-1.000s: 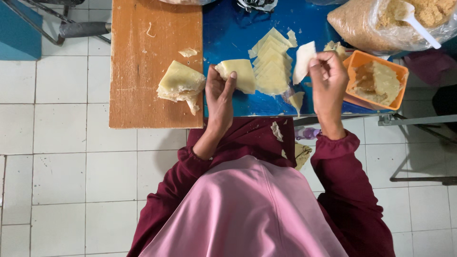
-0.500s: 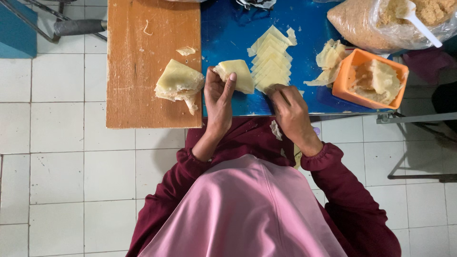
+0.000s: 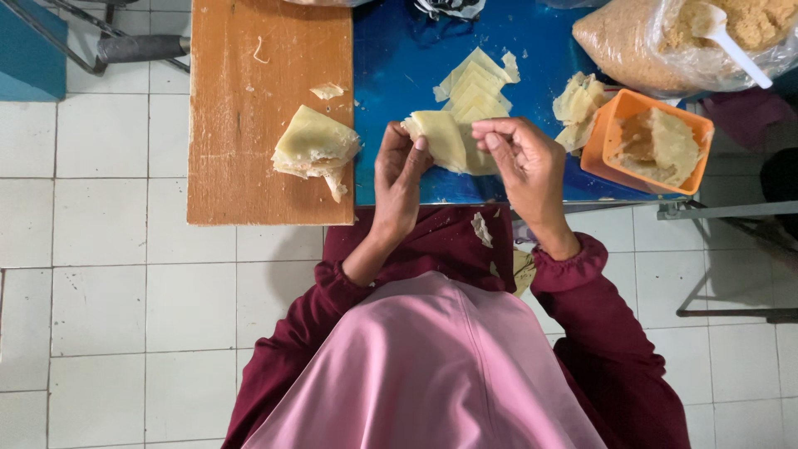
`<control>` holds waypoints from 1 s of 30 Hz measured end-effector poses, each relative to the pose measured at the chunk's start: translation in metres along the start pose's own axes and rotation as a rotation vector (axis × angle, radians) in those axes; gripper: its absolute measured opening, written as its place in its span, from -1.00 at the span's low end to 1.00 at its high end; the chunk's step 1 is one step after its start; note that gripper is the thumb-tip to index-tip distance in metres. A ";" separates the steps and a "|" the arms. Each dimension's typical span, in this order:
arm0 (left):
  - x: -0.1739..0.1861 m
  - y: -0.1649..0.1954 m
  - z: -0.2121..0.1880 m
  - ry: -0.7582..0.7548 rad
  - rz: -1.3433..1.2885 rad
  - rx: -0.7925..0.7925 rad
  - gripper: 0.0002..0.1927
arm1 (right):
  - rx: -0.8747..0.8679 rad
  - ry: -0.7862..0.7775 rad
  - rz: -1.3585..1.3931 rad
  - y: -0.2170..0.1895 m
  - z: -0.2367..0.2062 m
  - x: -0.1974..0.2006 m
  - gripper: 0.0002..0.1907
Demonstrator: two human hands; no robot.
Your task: The person tears thin translucent sheets from a pale block and from an orange container and arranges them in overlapping diagonal rows on a blue table, building up a layered pattern while occasionally reaching into the plastic bags of material at the top of the table.
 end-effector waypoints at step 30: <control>0.022 0.009 -0.001 0.120 -0.018 -0.001 -0.91 | 0.377 0.119 -0.608 -0.002 -0.029 -0.001 -0.92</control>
Point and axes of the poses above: each hand's wrist, its own z-axis towards the middle knuckle, its own x-axis out of the back of the hand, y = z × x, the point moved 10 cm from there along z, towards the middle knuckle, and after that the axes turned 3 degrees about x, right-handed, at the moved point
